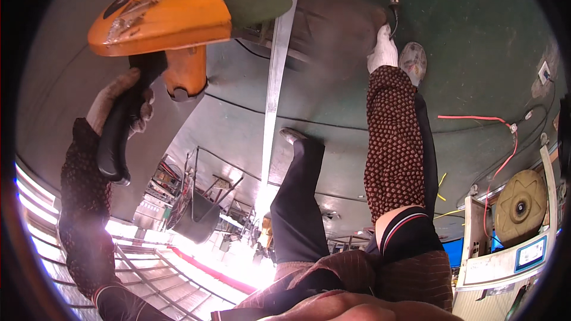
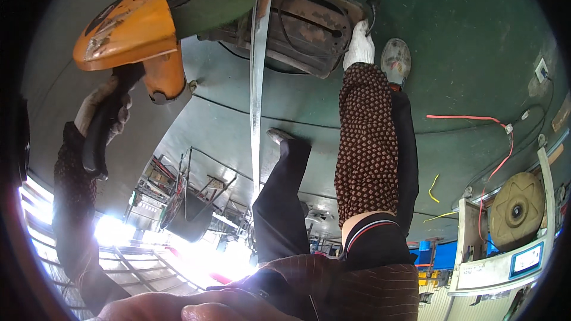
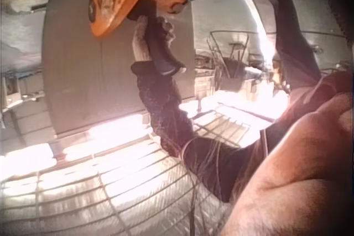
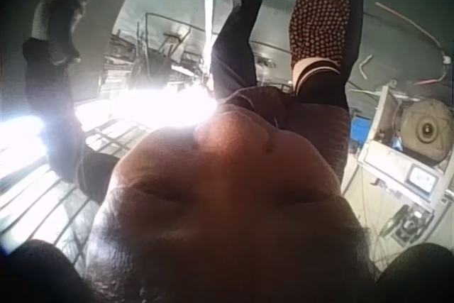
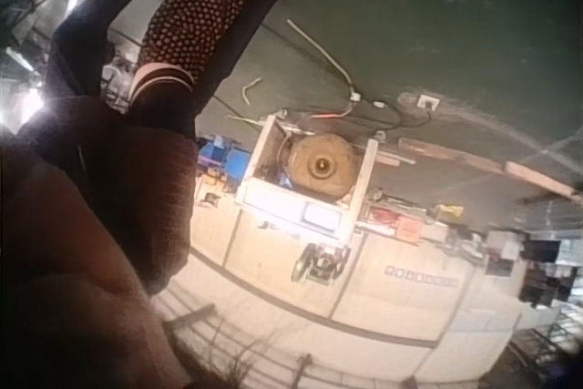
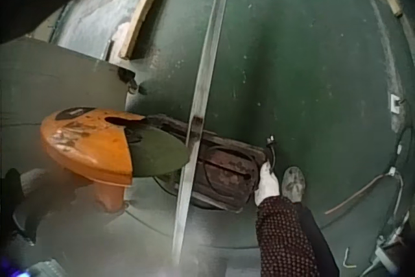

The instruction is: The recorder uses a chop saw to cut metal profiles and then organizes the cut pieces on the factory floor.

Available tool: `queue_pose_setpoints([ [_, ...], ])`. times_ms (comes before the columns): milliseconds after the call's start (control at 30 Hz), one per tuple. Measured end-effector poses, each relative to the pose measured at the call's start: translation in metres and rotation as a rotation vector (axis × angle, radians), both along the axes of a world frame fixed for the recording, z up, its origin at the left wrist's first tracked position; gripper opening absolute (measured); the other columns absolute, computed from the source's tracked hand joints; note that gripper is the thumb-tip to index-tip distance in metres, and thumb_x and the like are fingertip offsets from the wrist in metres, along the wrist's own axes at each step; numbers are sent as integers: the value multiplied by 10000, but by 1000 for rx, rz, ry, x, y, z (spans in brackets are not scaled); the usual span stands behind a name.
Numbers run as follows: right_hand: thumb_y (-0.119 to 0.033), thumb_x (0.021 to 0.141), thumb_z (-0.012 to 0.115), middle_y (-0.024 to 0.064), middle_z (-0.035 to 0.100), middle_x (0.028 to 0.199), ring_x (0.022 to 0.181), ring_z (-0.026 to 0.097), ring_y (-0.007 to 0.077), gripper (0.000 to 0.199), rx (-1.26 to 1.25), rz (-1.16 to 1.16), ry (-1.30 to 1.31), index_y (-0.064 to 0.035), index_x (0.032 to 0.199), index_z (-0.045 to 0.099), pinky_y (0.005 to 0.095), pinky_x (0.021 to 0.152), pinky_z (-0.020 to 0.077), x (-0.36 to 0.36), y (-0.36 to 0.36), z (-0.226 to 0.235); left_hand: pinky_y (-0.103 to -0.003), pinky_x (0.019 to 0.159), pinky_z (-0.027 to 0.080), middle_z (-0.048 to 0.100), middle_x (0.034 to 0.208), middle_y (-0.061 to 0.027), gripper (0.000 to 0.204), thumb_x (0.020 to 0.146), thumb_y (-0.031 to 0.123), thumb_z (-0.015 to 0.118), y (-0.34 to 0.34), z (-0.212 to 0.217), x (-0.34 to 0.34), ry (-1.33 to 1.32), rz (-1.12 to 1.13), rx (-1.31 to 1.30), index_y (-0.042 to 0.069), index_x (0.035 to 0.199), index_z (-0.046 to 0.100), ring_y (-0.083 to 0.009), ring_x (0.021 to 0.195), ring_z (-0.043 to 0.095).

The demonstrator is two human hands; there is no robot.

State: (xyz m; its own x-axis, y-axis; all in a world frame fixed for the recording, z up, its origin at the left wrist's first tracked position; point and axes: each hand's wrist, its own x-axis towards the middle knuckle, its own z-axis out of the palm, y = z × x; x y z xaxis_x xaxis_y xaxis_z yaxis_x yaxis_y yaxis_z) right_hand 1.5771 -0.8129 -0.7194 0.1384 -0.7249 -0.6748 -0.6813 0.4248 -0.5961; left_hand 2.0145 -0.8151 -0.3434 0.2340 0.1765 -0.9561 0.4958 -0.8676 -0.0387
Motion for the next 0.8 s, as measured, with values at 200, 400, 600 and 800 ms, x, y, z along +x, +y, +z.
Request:
queue_pose_setpoints([
  [200,-524,1030,411,219,586,1339,1196,578,292,711,521,-752,-163,37,1467,399,352,1051,411,42,-39,23,-337,479,600,639,816,-127,304,999,288,606,-42,17,6,-85,-76,-3,109,1217,493,-236,574,658],
  [400,-446,1004,573,92,664,1145,784,600,185,413,489,-1231,-492,-108,1231,501,365,625,494,-27,-66,7,-354,490,544,627,809,-94,289,1004,328,591,-50,0,-1,12,-132,64,134,1198,497,-231,593,646],
  [600,-467,980,644,-11,521,704,496,411,122,317,361,-1133,-170,-152,976,612,293,447,347,-218,-151,108,-306,421,547,637,794,-98,329,982,364,616,-35,-7,16,0,-186,66,86,1131,521,-217,579,669],
  [800,-858,869,366,15,574,1304,885,557,204,894,128,-1082,458,-217,1481,483,400,745,450,-491,-186,285,-292,391,533,647,806,-107,373,983,377,611,-22,-19,30,25,-96,-3,65,1169,526,-214,577,671],
])
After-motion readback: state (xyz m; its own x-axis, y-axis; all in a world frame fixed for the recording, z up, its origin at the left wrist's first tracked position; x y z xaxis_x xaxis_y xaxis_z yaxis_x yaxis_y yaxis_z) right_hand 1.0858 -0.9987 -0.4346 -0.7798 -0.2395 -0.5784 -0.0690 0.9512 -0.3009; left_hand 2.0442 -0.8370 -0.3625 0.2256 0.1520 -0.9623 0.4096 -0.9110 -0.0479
